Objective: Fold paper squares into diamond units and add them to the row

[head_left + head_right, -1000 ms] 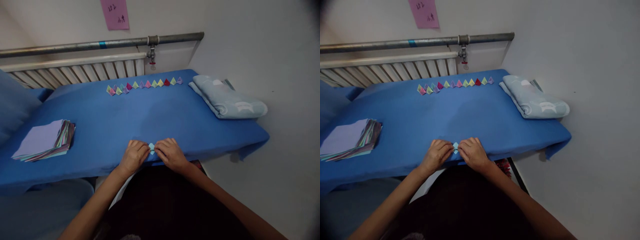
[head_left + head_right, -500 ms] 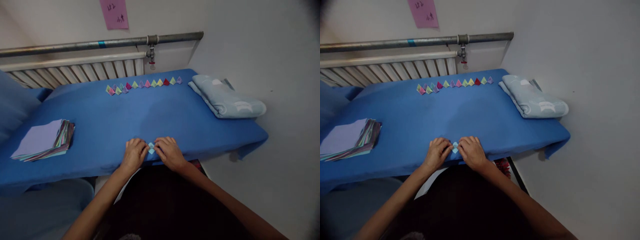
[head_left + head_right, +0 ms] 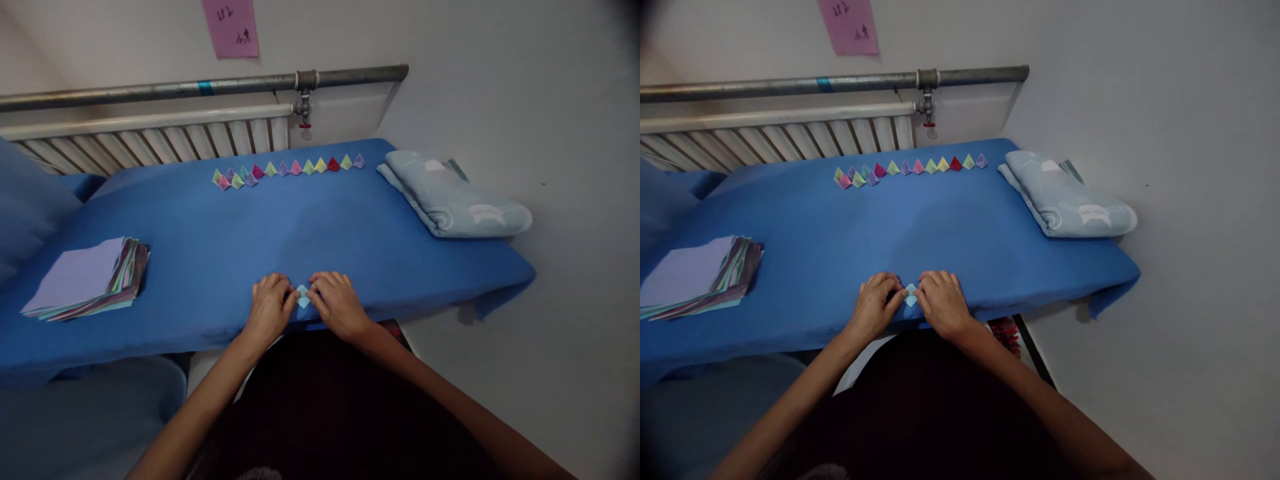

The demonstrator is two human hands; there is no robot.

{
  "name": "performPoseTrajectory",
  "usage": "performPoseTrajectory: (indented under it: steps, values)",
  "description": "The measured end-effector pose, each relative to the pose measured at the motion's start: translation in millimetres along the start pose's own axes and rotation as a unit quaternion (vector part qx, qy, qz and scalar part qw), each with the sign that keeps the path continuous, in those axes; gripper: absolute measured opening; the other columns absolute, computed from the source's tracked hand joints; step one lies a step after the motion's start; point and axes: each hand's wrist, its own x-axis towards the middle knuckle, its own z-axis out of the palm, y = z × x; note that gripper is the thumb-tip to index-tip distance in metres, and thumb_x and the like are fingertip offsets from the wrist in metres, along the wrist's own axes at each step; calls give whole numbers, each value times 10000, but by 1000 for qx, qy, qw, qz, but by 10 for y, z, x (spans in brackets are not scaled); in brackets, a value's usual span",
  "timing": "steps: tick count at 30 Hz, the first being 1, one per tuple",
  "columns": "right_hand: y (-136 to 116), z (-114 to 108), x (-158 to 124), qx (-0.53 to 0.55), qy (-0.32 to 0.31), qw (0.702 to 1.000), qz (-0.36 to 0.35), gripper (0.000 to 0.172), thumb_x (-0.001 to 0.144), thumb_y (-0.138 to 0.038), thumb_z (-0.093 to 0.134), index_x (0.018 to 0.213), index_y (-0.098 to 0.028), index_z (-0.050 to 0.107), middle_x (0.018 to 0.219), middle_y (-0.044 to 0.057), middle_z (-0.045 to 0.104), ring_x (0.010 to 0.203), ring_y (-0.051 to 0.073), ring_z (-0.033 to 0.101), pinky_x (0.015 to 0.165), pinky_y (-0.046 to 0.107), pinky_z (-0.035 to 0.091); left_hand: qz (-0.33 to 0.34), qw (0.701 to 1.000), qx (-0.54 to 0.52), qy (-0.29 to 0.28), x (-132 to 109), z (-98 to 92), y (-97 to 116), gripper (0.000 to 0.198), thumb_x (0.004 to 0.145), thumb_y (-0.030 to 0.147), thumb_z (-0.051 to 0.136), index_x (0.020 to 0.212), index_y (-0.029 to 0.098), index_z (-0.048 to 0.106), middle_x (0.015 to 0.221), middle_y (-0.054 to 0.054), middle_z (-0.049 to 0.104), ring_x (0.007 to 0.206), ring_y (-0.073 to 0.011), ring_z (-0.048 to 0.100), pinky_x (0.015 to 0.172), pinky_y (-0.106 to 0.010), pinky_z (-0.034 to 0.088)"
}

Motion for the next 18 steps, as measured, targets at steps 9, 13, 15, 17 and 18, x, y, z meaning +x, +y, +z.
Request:
performPoseTrajectory:
  steps: [9, 13, 15, 17, 18]
  values:
    - [-18, 14, 16, -15, -1, 1000, 7, 143, 919, -229, 482, 832, -205, 593, 1018, 72, 655, 933, 228, 554, 795, 372, 376, -20, 999, 18, -29, 90, -24, 41, 131, 856, 233, 560, 738, 184, 590, 880, -53, 625, 901, -228, 561, 791, -401, 405]
    - [-28, 14, 24, -15, -2, 1000, 19, 119, 909, -220, 499, 826, -200, 582, 989, 71, 655, 923, 227, 553, 790, 367, 373, -54, 996, 47, -46, 128, -47, 104, 134, 840, 224, 577, 714, 183, 596, 840, -55, 616, 870, -239, 567, 766, -406, 416]
    - [-31, 10, 30, -10, -3, 1000, 25, 112, 903, -213, 511, 812, -197, 573, 983, 68, 654, 923, 224, 553, 789, 362, 372, -68, 995, 52, -46, 137, -55, 131, 131, 833, 223, 586, 709, 184, 601, 838, -59, 617, 858, -243, 570, 760, -410, 418]
    - [-36, 3, 37, -3, -3, 1000, 30, 110, 896, -204, 521, 795, -197, 565, 983, 64, 653, 925, 219, 552, 790, 356, 369, -77, 995, 52, -44, 138, -61, 147, 132, 831, 229, 593, 708, 183, 605, 841, -63, 618, 855, -246, 573, 758, -414, 419]
    - [-39, 0, 40, 1, -3, 999, 32, 112, 892, -202, 523, 787, -198, 561, 978, 62, 653, 924, 216, 551, 789, 353, 367, -82, 994, 52, -43, 136, -62, 151, 133, 831, 233, 595, 709, 181, 606, 842, -64, 618, 857, -247, 575, 758, -416, 420]
